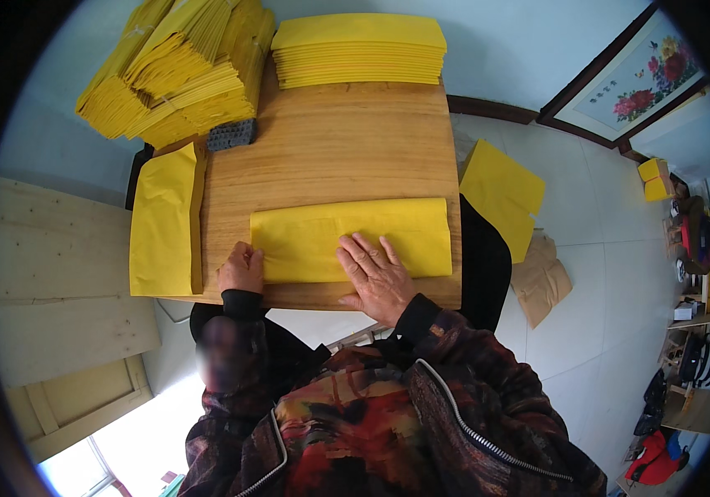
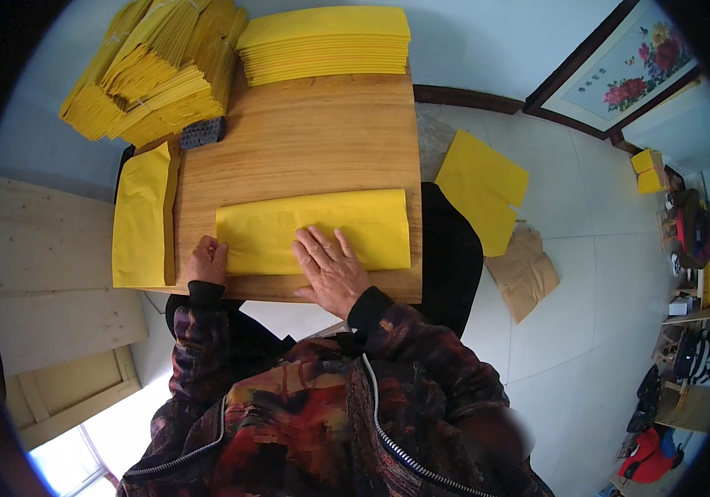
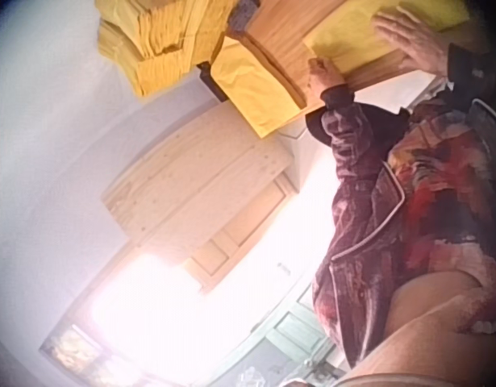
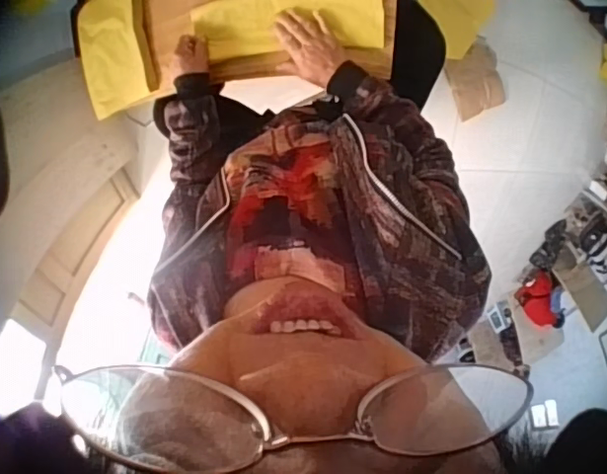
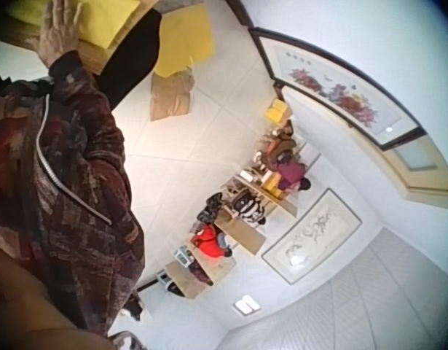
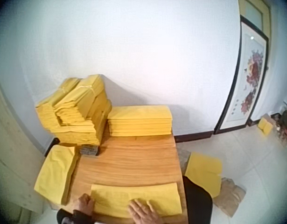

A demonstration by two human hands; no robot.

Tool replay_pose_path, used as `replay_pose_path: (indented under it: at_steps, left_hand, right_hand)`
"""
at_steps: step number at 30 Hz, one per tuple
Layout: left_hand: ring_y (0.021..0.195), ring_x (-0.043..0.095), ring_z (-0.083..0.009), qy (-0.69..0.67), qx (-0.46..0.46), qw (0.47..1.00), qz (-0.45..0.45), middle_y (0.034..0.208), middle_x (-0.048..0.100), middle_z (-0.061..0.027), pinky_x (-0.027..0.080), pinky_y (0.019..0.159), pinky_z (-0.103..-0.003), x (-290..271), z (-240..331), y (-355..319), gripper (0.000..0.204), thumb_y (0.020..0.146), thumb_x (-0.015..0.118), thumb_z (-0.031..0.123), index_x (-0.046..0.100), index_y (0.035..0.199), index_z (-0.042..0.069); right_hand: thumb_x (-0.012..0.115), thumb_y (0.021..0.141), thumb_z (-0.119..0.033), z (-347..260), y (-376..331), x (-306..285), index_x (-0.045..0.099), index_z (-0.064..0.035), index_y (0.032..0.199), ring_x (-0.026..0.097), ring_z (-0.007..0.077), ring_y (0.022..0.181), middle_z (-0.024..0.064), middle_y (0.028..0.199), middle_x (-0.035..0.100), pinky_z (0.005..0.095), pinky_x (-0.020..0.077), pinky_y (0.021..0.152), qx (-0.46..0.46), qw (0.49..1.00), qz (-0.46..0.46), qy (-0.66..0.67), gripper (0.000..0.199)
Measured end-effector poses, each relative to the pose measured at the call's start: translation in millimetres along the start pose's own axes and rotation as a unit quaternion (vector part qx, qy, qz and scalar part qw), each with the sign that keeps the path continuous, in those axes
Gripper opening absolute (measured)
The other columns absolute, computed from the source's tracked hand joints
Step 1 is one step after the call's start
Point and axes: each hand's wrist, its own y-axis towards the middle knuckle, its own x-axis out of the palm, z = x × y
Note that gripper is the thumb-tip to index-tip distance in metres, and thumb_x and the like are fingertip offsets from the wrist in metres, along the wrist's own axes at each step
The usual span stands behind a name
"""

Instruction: The person sits on the floor and folds yellow sheets of paper or thin material on a low wooden table. They fold each sheet in half, then in half again, and stack the folded sheets on the table.

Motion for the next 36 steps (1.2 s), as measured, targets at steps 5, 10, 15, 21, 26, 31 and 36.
replay_pose_path:
  at_steps: [5, 10, 15, 21, 26, 31, 36]
  left_hand:
    - [0.074, 0.067, -0.0353, -0.005, 0.009, 1.0, 0.005, 0.075, 0.068, -0.0128, 0.05, 0.066, -0.045, 2.8, -1.5, 2.2, 0.023, 0.086, 0.066, 0.034, 0.062, 0.086, 0.011]
    - [0.074, 0.067, -0.0348, 0.052, -0.018, 0.998, 0.016, 0.074, 0.069, -0.0126, 0.048, 0.074, -0.048, 1.3, 7.7, -2.2, 0.024, 0.085, 0.064, 0.036, 0.063, 0.086, 0.012]
    - [0.076, 0.067, -0.0345, 0.029, -0.025, 0.999, -0.001, 0.073, 0.069, -0.0119, 0.043, 0.084, -0.046, -6.0, 21.0, -6.6, 0.022, 0.088, 0.061, 0.034, 0.063, 0.089, 0.012]
    - [0.076, 0.066, -0.0347, 0.028, -0.041, 0.999, -0.008, 0.073, 0.068, -0.0118, 0.042, 0.084, -0.045, -5.8, 22.7, -5.7, 0.021, 0.088, 0.063, 0.033, 0.063, 0.089, 0.012]
    - [0.076, 0.066, -0.0343, 0.004, -0.039, 0.999, -0.005, 0.073, 0.068, -0.0114, 0.042, 0.084, -0.045, -3.6, 18.0, -6.5, 0.021, 0.088, 0.063, 0.033, 0.063, 0.09, 0.012]
    - [0.076, 0.066, -0.0336, -0.013, -0.033, 0.999, -0.002, 0.075, 0.068, -0.011, 0.042, 0.084, -0.045, -3.5, 17.9, -7.7, 0.021, 0.088, 0.062, 0.033, 0.063, 0.09, 0.013]
    - [0.077, 0.066, -0.033, 0.011, -0.026, 1.0, 0.007, 0.075, 0.068, -0.0105, 0.045, 0.079, -0.046, -2.1, 14.9, -7.2, 0.021, 0.087, 0.063, 0.033, 0.062, 0.09, 0.012]
  right_hand:
    - [0.074, 0.08, -0.042, 11.7, -0.7, -8.2, 0.038, -0.0053, 0.147, 0.027, 0.0265, 0.145, 0.0082, 0.156, 0.032, 0.0499, 0.0187, 0.118, -0.001, 0.999, 0.007, 0.038, 0.085]
    - [0.073, 0.081, -0.039, 22.7, -1.6, -26.0, 0.046, -0.0026, 0.14, 0.033, 0.0279, 0.142, 0.01, 0.152, 0.036, 0.0527, 0.024, 0.115, 0.02, 1.0, 0.001, -0.005, 0.075]
    - [0.074, 0.081, -0.029, 29.9, -2.2, -36.9, 0.048, -0.0038, 0.138, 0.033, 0.0285, 0.141, 0.0083, 0.152, 0.036, 0.0551, 0.0252, 0.113, 0.032, 0.999, 0.007, 0.012, 0.067]
    - [0.073, 0.081, -0.029, 40.9, -6.4, -40.3, 0.047, -0.0055, 0.138, 0.032, 0.0285, 0.142, 0.0069, 0.153, 0.036, 0.0563, 0.0254, 0.113, 0.055, 0.998, -0.007, 0.003, 0.067]
    - [0.073, 0.081, -0.032, 42.0, -5.7, -39.2, 0.045, -0.0056, 0.139, 0.031, 0.0285, 0.142, 0.0069, 0.153, 0.035, 0.0562, 0.0259, 0.112, 0.057, 0.998, -0.013, -0.001, 0.07]
    - [0.074, 0.08, -0.032, 41.6, -5.4, -40.9, 0.045, -0.0057, 0.14, 0.031, 0.0286, 0.142, 0.0078, 0.154, 0.034, 0.0563, 0.0263, 0.111, 0.057, 0.998, -0.017, 0.0, 0.071]
    - [0.075, 0.08, -0.033, 42.0, -3.6, -40.0, 0.045, -0.0053, 0.14, 0.031, 0.029, 0.142, 0.0086, 0.154, 0.034, 0.0567, 0.0259, 0.112, 0.052, 0.999, -0.01, 0.007, 0.072]
